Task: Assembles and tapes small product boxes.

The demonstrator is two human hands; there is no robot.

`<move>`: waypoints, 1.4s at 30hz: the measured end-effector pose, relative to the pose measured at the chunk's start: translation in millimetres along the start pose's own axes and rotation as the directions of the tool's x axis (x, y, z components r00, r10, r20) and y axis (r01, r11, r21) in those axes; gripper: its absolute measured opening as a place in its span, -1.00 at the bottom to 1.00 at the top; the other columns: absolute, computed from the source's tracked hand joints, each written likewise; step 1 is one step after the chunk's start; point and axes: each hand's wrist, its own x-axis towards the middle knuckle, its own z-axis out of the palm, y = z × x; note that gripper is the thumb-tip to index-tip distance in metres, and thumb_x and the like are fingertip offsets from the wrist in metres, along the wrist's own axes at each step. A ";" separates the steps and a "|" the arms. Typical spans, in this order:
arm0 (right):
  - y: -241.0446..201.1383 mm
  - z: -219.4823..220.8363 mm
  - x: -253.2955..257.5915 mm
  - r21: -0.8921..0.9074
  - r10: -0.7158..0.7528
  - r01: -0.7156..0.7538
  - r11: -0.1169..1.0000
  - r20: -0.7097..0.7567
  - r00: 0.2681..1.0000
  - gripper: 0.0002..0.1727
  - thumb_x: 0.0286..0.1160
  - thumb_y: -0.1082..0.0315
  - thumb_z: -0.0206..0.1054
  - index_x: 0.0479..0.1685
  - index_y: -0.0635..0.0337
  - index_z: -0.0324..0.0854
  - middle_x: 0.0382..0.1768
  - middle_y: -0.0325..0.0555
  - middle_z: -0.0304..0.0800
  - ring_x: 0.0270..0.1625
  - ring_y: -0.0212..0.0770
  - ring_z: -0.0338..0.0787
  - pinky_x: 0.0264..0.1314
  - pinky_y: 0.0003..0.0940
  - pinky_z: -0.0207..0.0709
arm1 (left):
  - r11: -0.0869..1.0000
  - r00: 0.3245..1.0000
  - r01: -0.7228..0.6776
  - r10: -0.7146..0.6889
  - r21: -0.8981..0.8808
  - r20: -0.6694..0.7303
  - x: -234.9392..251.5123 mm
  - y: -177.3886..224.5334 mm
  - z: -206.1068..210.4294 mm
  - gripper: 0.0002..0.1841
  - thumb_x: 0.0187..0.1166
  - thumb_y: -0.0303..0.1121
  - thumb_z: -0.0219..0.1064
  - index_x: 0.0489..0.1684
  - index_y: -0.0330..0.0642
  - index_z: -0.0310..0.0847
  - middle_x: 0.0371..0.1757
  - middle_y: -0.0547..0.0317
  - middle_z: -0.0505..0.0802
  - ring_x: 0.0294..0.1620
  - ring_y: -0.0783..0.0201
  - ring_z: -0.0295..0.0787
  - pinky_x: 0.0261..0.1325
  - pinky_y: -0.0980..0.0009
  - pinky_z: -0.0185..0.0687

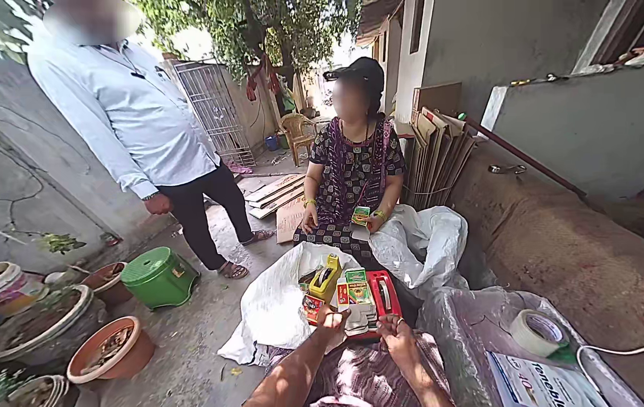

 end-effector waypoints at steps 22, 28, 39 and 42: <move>5.2 7.9 -7.0 0.031 -0.003 0.001 1.000 0.073 0.997 -0.73 0.35 0.47 0.46 0.03 0.32 0.68 -0.34 -0.05 0.87 -0.39 -0.20 0.85 -0.28 -0.25 0.78 | 0.987 0.987 0.152 -0.154 -0.044 -0.052 -10.4 17.8 2.7 -0.26 0.05 0.04 0.77 0.21 -0.24 0.72 0.20 -0.22 0.83 0.28 -0.11 0.77 0.37 -0.10 0.64; 5.5 3.2 -2.9 -0.080 -0.042 0.050 0.996 0.098 0.994 -0.76 0.38 0.37 0.43 0.01 0.23 0.71 -0.39 -0.18 0.86 -0.40 -0.30 0.84 -0.25 -0.31 0.78 | 0.977 0.982 0.166 -0.177 -0.137 -0.071 -2.8 8.8 0.0 -0.48 0.14 -0.09 0.75 -0.01 -0.23 0.82 0.04 -0.17 0.87 0.10 -0.07 0.83 0.26 -0.08 0.69; 2.7 8.4 -2.4 -0.047 0.073 -0.069 0.997 0.099 0.992 -0.75 0.39 0.43 0.47 0.02 0.25 0.70 -0.32 -0.11 0.87 -0.32 -0.23 0.86 -0.18 -0.27 0.78 | 0.943 0.979 0.145 -0.181 -0.299 -0.096 -10.0 15.1 -7.9 -0.66 0.36 -0.33 0.60 -0.01 -0.37 0.78 -0.01 -0.24 0.86 0.02 -0.09 0.81 0.17 -0.07 0.69; 2.4 8.5 -2.4 -0.058 0.086 -0.080 0.995 0.109 0.990 -0.76 0.39 0.46 0.46 0.02 0.26 0.70 -0.29 -0.09 0.87 -0.30 -0.23 0.87 -0.13 -0.26 0.79 | 0.982 0.984 0.094 -0.117 -0.165 -0.134 -5.4 8.5 -5.8 -0.76 0.33 -0.30 0.58 -0.14 -0.23 0.88 -0.03 -0.13 0.91 0.06 -0.06 0.85 0.24 -0.09 0.70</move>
